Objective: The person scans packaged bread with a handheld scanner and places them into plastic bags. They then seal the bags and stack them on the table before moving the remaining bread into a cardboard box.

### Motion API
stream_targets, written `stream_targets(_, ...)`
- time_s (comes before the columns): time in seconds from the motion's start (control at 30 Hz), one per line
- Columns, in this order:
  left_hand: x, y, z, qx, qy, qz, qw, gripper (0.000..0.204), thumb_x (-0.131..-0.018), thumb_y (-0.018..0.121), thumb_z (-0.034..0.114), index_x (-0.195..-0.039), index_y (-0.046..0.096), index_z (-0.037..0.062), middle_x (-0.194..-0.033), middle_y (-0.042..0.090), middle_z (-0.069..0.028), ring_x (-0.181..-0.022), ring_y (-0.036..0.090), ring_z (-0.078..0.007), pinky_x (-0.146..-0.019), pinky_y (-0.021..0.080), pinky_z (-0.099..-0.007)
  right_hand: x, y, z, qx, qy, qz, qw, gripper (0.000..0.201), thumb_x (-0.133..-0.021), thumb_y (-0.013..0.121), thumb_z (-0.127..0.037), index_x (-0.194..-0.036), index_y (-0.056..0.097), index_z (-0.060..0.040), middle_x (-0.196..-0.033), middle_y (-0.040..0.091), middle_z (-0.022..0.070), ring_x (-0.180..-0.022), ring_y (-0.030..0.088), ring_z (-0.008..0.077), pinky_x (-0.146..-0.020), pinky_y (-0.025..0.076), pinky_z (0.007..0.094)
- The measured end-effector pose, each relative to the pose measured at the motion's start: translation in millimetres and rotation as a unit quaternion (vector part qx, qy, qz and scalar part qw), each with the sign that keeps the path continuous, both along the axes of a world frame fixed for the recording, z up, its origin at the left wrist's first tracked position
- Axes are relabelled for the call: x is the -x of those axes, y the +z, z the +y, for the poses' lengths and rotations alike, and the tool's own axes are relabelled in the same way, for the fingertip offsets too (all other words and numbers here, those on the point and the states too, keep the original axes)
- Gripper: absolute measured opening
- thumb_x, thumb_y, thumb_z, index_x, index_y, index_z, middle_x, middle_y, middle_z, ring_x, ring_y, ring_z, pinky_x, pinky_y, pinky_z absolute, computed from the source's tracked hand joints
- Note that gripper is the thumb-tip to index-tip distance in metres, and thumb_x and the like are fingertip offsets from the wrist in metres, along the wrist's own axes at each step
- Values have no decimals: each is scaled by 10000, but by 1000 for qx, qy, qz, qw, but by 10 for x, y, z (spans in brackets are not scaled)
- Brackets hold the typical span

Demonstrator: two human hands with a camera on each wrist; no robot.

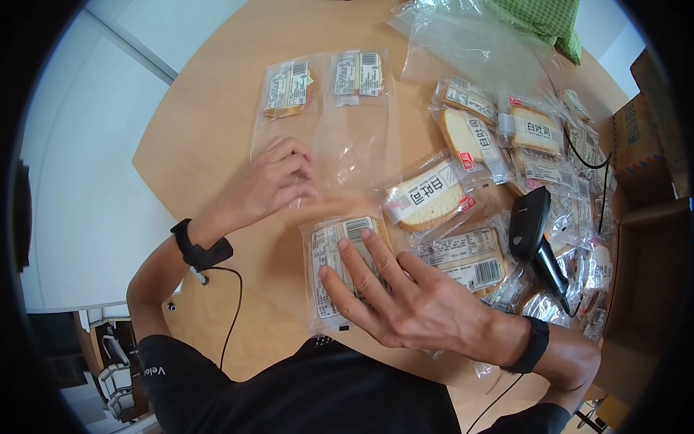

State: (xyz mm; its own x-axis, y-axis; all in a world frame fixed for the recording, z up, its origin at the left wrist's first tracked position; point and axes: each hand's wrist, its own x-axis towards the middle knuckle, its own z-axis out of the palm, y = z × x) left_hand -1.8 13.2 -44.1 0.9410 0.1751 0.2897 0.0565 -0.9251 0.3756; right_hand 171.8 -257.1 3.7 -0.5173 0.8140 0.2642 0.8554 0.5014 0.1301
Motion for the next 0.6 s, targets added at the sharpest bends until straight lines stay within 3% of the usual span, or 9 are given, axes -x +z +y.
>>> stream_targets(0.1, 4, -5, 85, 71, 9, 39, 997, 174, -944, 768, 142, -1004, 718, -14, -1040, 658, -95, -1040, 645, -291, -882, 540, -369, -13, 15, 26, -3, 1, -5, 1000, 541, -937, 622, -220, -1439, 594, -22, -1315, 693, 254, -1183, 711, 393, -843, 577, 347)
stream_targets(0.17, -3, 22, 123, 201, 36, 60, 977, 134, -948, 760, 101, -992, 720, -19, -972, 672, -100, -936, 667, -297, -824, 550, -361, -7, 30, 61, -18, 22, -33, 999, 545, -949, 605, -238, -1444, 589, -10, -1314, 694, 251, -1160, 717, 379, -840, 564, 336)
stream_targets(0.2, -16, 68, 121, 199, 35, 60, 978, 134, -948, 760, 101, -992, 720, -19, -972, 672, -100, -936, 667, -297, -824, 550, -361, -2, 32, 83, -20, 22, -34, 999, 545, -949, 605, -238, -1444, 589, -10, -1314, 694, 251, -1160, 717, 379, -840, 564, 336)
stream_targets(0.27, -3, 177, 88, 132, 47, 39, 989, 94, -962, 736, 72, -975, 707, -16, -911, 672, -111, -834, 664, -300, -752, 543, -368, 43, 15, 120, -45, 47, -11, 998, 551, -954, 585, -253, -1432, 590, 20, -1286, 704, 256, -1153, 715, 383, -840, 564, 342)
stream_targets(0.3, -14, 257, 74, 132, 47, 41, 989, 94, -962, 736, 72, -975, 707, -16, -911, 672, -111, -834, 664, -300, -752, 543, -368, 66, 2, 171, -45, 47, -10, 998, 551, -954, 585, -253, -1432, 590, 20, -1286, 704, 256, -1153, 715, 383, -840, 564, 342)
stream_targets(0.37, -61, 421, 51, 2, -14, -28, 1000, 76, -960, 725, 51, -945, 688, -14, -900, 653, -123, -820, 647, -310, -718, 530, -391, 108, -43, 355, -95, 22, -77, 992, 549, -956, 575, -263, -1413, 600, 40, -1253, 715, 266, -1142, 713, 388, -845, 567, 356)
stream_targets(0.43, -83, 498, 19, -26, -15, -28, 999, 81, -951, 729, 49, -935, 681, -14, -885, 640, -125, -809, 637, -320, -708, 523, -405, 187, -129, 587, -96, 2, -78, 992, 551, -955, 580, -257, -1403, 597, 62, -1224, 724, 271, -1074, 719, 413, -868, 573, 389)
stream_targets(0.5, -84, 533, -6, -54, -13, -31, 998, 88, -943, 733, 48, -925, 673, -13, -869, 626, -127, -797, 627, -330, -698, 516, -419, 238, -247, 808, -88, -113, -158, 977, 606, -916, 639, -242, -1437, 556, 55, -1316, 660, 277, -1152, 677, 411, -935, 570, 417)
stream_targets(0.6, -84, 555, -28, -95, -26, -36, 995, 103, -922, 748, 55, -917, 672, -14, -843, 611, -124, -781, 613, -338, -684, 507, -432, 238, -545, 1066, -53, -154, -102, 981, 585, -980, 584, -250, -1459, 535, 83, -1456, 557, 318, -1244, 621, 447, -954, 561, 450)
